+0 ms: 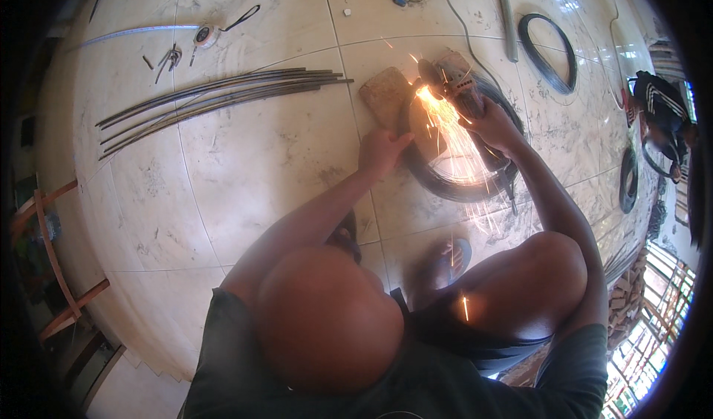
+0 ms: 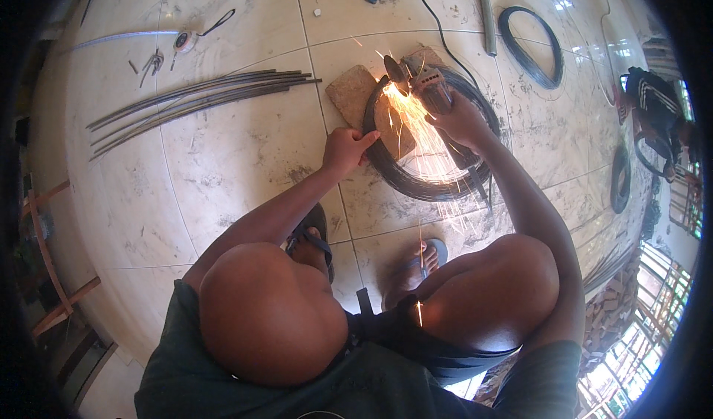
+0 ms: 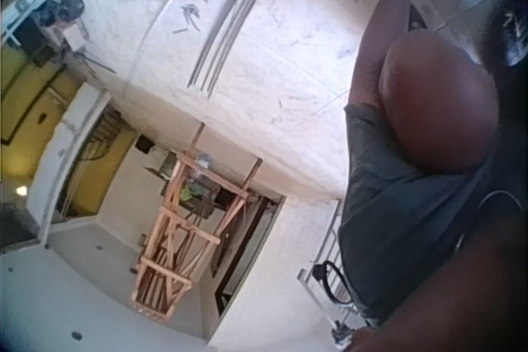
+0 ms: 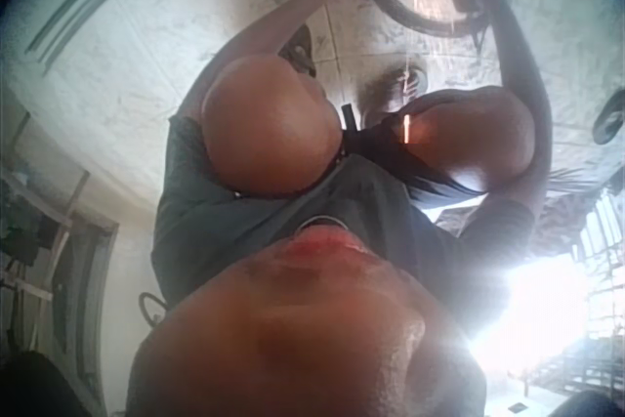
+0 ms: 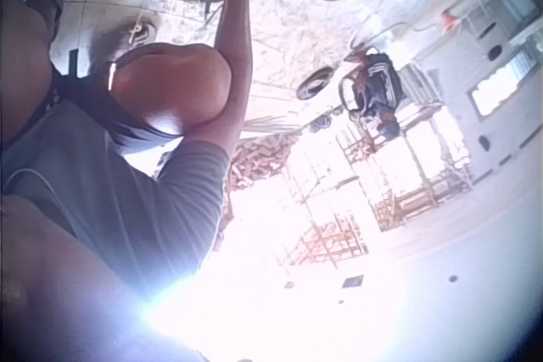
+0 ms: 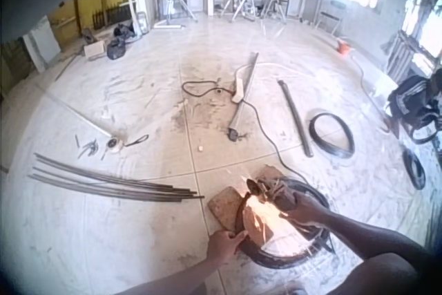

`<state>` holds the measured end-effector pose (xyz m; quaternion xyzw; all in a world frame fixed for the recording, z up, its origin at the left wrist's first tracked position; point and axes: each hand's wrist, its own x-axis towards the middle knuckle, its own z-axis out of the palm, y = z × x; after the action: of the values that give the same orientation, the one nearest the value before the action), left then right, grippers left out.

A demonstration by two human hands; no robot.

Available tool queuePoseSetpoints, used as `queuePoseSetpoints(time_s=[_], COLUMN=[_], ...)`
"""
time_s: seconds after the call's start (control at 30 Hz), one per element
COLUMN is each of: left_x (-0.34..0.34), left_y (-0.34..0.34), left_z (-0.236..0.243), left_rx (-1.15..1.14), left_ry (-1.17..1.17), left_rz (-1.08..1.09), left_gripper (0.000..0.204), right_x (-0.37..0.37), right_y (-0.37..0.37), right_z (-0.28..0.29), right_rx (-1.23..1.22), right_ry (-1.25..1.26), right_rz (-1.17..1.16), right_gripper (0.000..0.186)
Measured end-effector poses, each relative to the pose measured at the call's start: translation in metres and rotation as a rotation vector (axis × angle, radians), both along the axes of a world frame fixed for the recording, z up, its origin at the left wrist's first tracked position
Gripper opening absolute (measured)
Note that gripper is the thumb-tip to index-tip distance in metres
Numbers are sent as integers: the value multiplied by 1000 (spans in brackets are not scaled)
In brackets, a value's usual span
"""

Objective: The person uses an angle grinder to cut a coiled metal rod into shorter segments. They hold the rod against a wooden block and cut it multiple times, producing sparks. The cut pieces are placed on the floor.

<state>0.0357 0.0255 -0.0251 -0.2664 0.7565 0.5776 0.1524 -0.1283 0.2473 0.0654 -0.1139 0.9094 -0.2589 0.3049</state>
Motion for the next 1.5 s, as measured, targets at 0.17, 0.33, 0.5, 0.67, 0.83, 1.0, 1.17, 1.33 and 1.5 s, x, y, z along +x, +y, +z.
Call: queuePoseSetpoints(time_s=[0.17, 0.33, 0.5, 0.67, 0.83, 1.0, 1.17, 1.33, 1.5], left_x=[2, 0, 0, 2, 0, 1, 3, 13, 9], left_y=[-2, -1, -3, -1, -1, -1, 6, 13, 27], left_z=[-4, 0, 5, 2, 3, 4, 6, -18, 8], left_rx=[47, 59, 43, 77, 58, 54, 15, -134, -575], left_ry=[18, 26, -3, 8, -10, -26, 20, 18, 360], left_rz=[-1, -6, -14, 34, 39, 51, 78, 156, 212], left_gripper=[52, 51, 52, 52, 52, 53, 53, 51, 46], right_x=[-2, -2, 1, 1, 5, 9, 3, -10, -29], right_y=[0, 10, 7, 13, 12, 12, 21, 46, 108], right_z=[-1, -8, 1, 4, 13, 19, 43, 87, 145], right_rx=[-14, 39, 27, -28, -40, -89, -213, -487, -464], right_ry=[-28, 60, 27, -28, -85, -101, -256, -314, -48], right_rz=[22, 9, 6, -30, -75, -103, -185, -327, -406], right_gripper=[70, 72, 71, 80, 78, 70, 55, 46, 54])
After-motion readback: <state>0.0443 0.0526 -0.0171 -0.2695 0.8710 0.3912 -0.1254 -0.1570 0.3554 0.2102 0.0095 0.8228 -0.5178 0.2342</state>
